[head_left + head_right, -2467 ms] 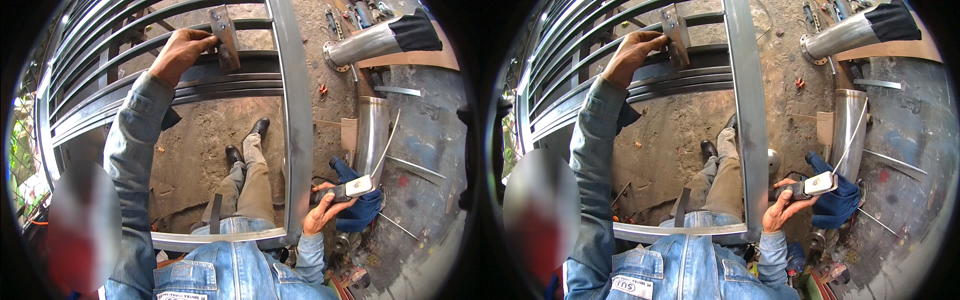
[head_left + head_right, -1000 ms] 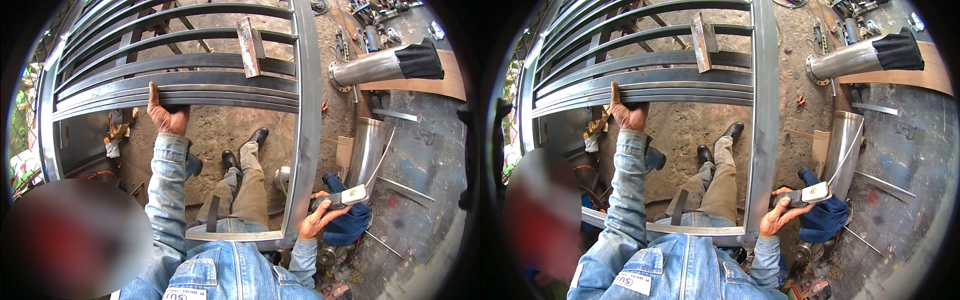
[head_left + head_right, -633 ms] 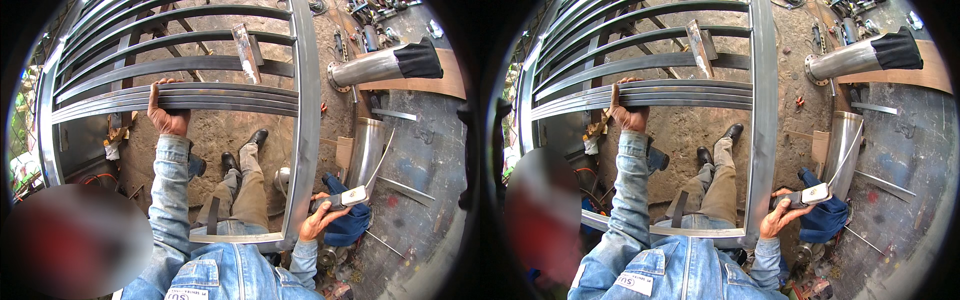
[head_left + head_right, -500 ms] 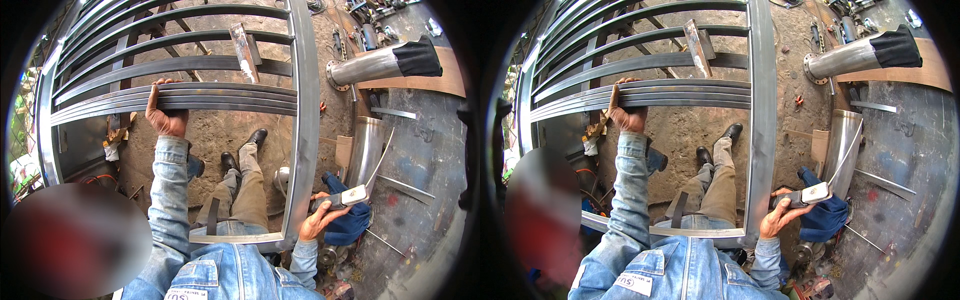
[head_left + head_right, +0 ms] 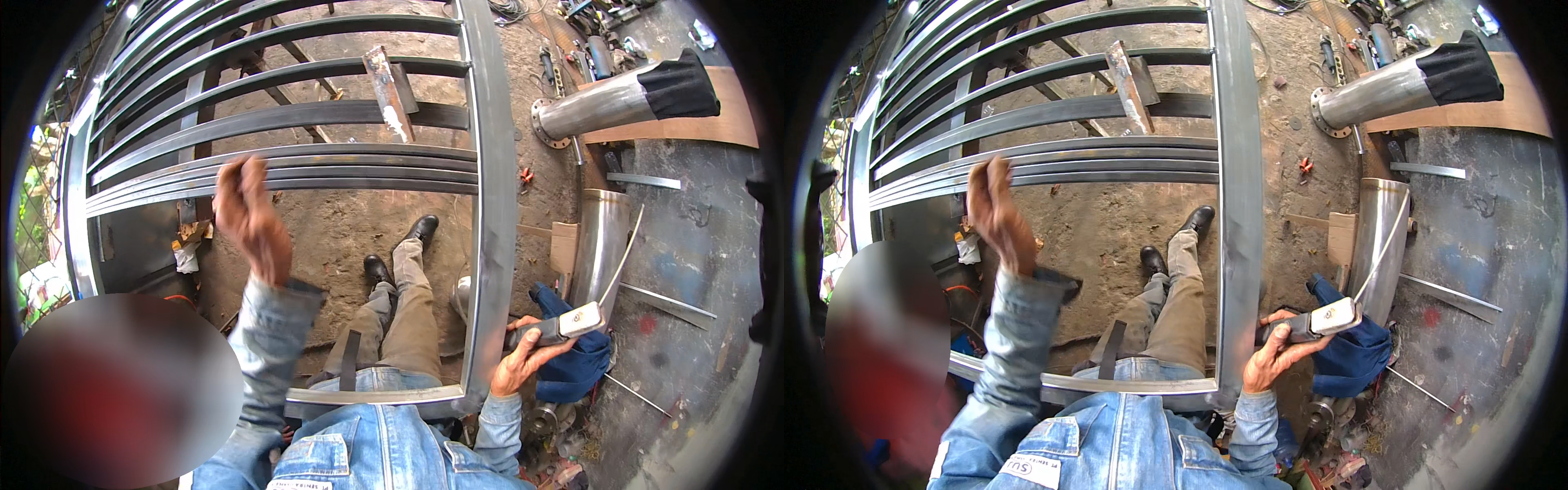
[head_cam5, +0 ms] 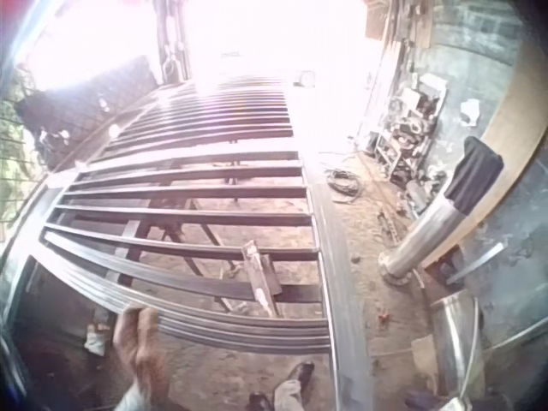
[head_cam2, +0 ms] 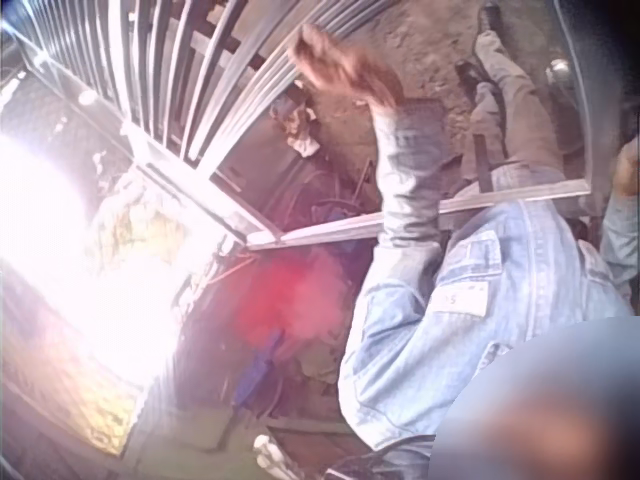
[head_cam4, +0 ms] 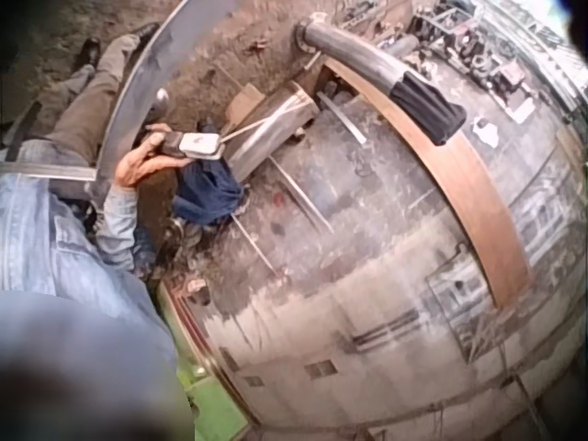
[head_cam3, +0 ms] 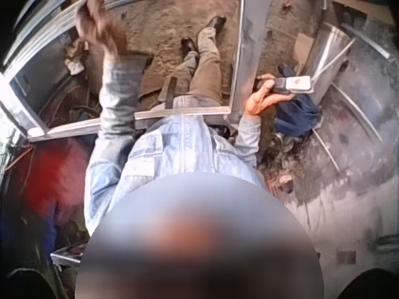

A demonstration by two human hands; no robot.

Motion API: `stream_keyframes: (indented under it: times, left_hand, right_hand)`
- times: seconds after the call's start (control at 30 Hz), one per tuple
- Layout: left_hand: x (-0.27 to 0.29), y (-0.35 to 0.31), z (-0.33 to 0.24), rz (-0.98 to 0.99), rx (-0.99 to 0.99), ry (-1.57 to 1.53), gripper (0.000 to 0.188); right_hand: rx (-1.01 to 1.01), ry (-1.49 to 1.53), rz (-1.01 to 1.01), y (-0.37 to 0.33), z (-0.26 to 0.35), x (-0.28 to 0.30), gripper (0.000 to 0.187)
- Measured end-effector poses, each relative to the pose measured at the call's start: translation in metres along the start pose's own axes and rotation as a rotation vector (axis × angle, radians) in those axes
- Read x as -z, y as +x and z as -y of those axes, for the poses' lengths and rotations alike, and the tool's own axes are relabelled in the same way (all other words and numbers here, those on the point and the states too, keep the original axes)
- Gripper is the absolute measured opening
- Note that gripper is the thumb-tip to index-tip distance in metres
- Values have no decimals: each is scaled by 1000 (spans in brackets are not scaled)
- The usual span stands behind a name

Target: The person welds curved metal bars to a vertical frame using a handheld welding torch. They position each bar, tack weld it in place, and repeat the process for multiple bars. The person occasionally adjusts the frame and checks alignment between welds.

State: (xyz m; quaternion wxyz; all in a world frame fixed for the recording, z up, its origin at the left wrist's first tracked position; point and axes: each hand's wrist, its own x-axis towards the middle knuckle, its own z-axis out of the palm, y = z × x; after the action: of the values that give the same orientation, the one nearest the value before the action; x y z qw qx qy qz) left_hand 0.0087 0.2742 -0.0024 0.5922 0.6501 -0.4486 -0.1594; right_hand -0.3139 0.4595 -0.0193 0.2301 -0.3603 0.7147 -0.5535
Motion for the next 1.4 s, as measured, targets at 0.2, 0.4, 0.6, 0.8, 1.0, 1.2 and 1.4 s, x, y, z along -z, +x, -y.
stream_keyframes:
  times: [0.2, 0.4, 0.6, 0.8, 1.0, 1.2, 1.4]
  left_hand:
    - [-75, 61, -3, 470, -118, 446, 59]
    - [-115, 62, -12, 712, 201, 561, 78]
    - [-121, 65, -7, 665, 274, 368, 46]
    - [-120, 83, 4, 762, 279, 406, 55]
    - [-116, 106, 14, 943, 411, 115, 37]
    - [-114, 106, 10, 963, 463, 150, 41]
    - [-117, 98, 10, 912, 501, 45, 34]
  right_hand:
    - [65, 72, 66, 20, 5, -9, 95]
    - [54, 120, -23, 45, 17, -20, 98]
    - [144, 113, 4, 43, 3, -7, 96]
    - [426, -276, 556, 64, 79, 43, 88]
    - [583, -812, 1288, 17, 142, -16, 89]
    - [595, -1341, 1446, -101, 77, -139, 67]
    - [625, -1465, 1449, -92, 6, -129, 52]
